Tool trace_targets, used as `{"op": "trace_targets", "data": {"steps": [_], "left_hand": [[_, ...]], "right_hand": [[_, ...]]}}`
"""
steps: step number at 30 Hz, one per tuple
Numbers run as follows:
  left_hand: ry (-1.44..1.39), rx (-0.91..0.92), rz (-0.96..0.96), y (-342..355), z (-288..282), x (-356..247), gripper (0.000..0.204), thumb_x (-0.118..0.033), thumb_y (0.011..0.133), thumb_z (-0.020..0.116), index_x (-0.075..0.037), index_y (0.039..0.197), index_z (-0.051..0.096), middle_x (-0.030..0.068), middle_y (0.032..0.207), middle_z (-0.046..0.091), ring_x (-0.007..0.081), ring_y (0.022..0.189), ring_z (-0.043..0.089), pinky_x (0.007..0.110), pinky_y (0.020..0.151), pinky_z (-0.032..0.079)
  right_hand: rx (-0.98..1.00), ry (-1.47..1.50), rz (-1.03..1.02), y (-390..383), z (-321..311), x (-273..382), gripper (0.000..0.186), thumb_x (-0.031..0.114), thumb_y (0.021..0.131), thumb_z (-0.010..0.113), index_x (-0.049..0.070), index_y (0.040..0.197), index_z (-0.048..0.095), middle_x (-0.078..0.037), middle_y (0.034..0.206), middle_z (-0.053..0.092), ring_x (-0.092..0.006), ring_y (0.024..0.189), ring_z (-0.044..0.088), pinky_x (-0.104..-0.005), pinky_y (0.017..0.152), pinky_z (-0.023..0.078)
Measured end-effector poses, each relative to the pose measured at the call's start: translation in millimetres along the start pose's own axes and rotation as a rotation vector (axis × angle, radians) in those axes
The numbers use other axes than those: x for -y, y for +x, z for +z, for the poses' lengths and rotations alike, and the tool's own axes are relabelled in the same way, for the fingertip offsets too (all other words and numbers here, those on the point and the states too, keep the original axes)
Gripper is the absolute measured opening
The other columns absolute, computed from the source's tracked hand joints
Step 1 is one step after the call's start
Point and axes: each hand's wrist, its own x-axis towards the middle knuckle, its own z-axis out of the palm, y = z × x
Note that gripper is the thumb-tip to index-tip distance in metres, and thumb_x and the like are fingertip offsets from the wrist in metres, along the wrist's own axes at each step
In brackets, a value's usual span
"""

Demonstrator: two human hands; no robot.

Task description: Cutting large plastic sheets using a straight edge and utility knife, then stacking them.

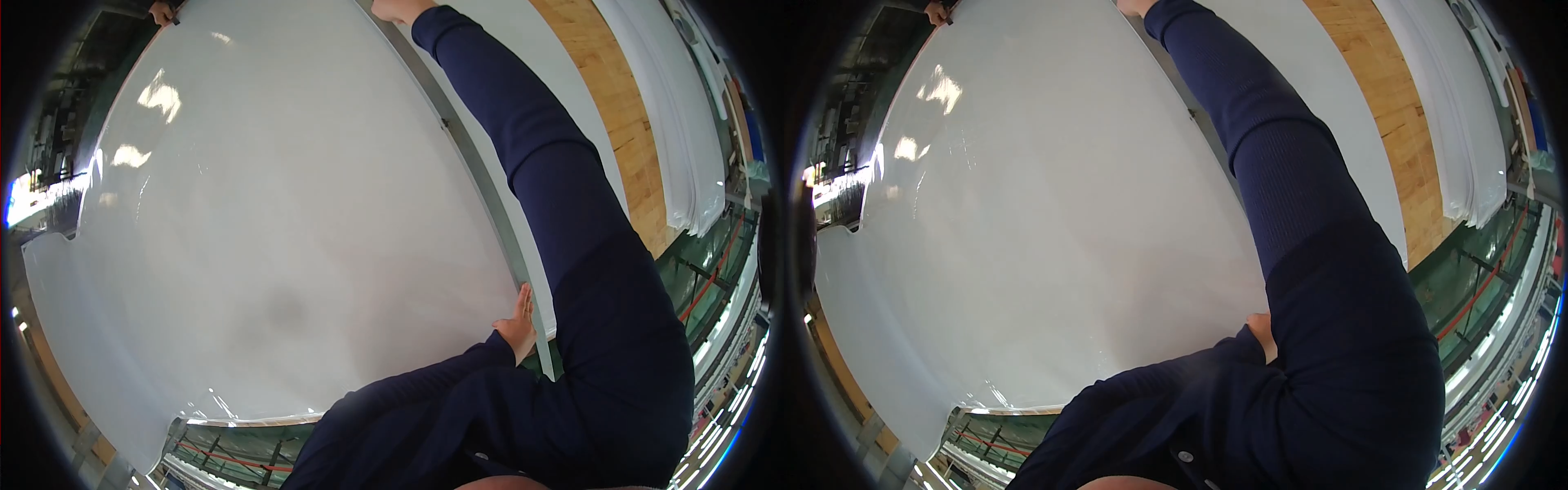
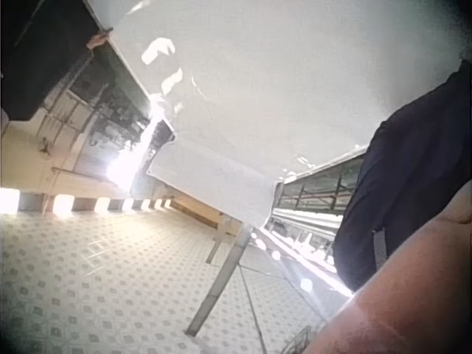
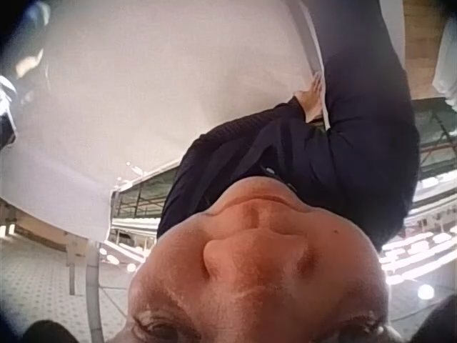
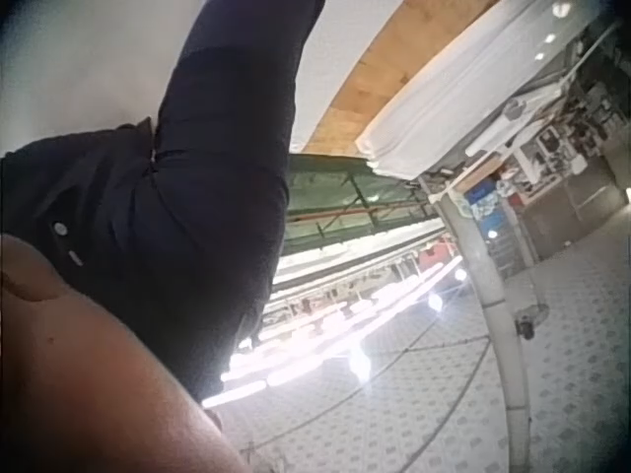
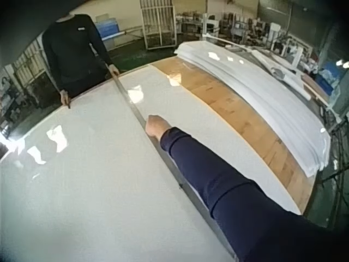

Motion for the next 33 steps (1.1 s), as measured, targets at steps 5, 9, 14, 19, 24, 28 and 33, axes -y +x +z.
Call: {"op": "trace_targets", "data": {"steps": [5,9,14,19,24,28,33], "left_hand": [[-0.092,0.057,-0.065,3.3,3.1,-4.1,0.059,-0.004,0.084,0.063,0.005,0.141,0.054,0.025,0.158,0.037,0.0491,0.15,0.022,0.06,0.102,0.044],[-0.046,-0.009,-0.088,3.6,4.7,-1.7,0.051,-0.009,0.092,0.054,0.005,0.141,0.053,0.0257,0.159,0.034,0.0468,0.152,0.017,0.058,0.076,0.053],[-0.059,-0.078,-0.123,-0.6,-0.9,4.4,0.047,-0.013,0.094,0.049,0.003,0.138,0.054,0.0277,0.155,0.039,0.0458,0.15,0.024,0.052,0.106,0.047],[-0.137,-0.004,-0.067,-5.5,-20.6,22.5,0.053,-0.017,0.093,0.053,-0.002,0.143,0.05,0.0241,0.159,0.033,0.0431,0.152,0.021,0.05,0.101,0.051],[-0.153,0.024,-0.015,-9.6,-31.3,41.7,0.061,-0.016,0.089,0.059,-0.009,0.148,0.046,0.02,0.161,0.032,0.0389,0.152,0.023,0.047,0.106,0.049],[-0.107,0.049,0.001,-7.4,-32.5,47.2,0.059,-0.011,0.09,0.054,-0.015,0.149,0.047,0.0141,0.164,0.029,0.0361,0.154,0.019,0.048,0.105,0.05],[-0.062,0.107,0.04,0.1,-35.3,54.7,0.06,-0.007,0.089,0.055,-0.016,0.148,0.049,0.0139,0.164,0.029,0.0374,0.151,0.025,0.047,0.108,0.048]], "right_hand": [[0.147,-0.106,-0.04,-70.6,-17.9,-10.8,0.049,0.012,0.093,0.048,0.009,0.141,0.057,-0.022,0.11,0.072,-0.0358,0.1,0.07,-0.0462,0.088,0.056],[0.12,-0.098,-0.006,-139.1,-27.8,-15.4,0.053,0.008,0.089,0.048,0.008,0.142,0.057,-0.023,0.114,0.071,-0.0371,0.103,0.069,-0.0444,0.088,0.056],[0.149,0.022,0.034,-234.8,-43.7,-29.0,0.053,0.008,0.089,0.052,0.011,0.142,0.054,-0.02,0.112,0.072,-0.0375,0.104,0.069,-0.0451,0.089,0.056],[0.208,0.086,0.08,-324.6,-58.9,-45.2,0.065,0.003,0.088,0.049,0.017,0.151,0.046,-0.018,0.112,0.071,-0.0359,0.102,0.069,-0.0448,0.087,0.056],[0.153,0.129,0.02,-412.1,-66.8,-64.4,0.045,0.006,0.092,0.051,0.003,0.137,0.058,-0.02,0.097,0.073,-0.0364,0.094,0.072,-0.0457,0.078,0.059],[0.205,0.167,0.053,-482.0,-78.4,-82.0,0.04,0.01,0.097,0.05,0.001,0.135,0.058,-0.019,0.093,0.073,-0.0351,0.09,0.073,-0.0449,0.073,0.06],[0.384,0.291,0.169,-566.3,-87.0,-100.7,0.033,0.013,0.102,0.048,0.002,0.13,0.059,-0.016,0.091,0.073,-0.0336,0.086,0.073,-0.0445,0.07,0.059]]}}
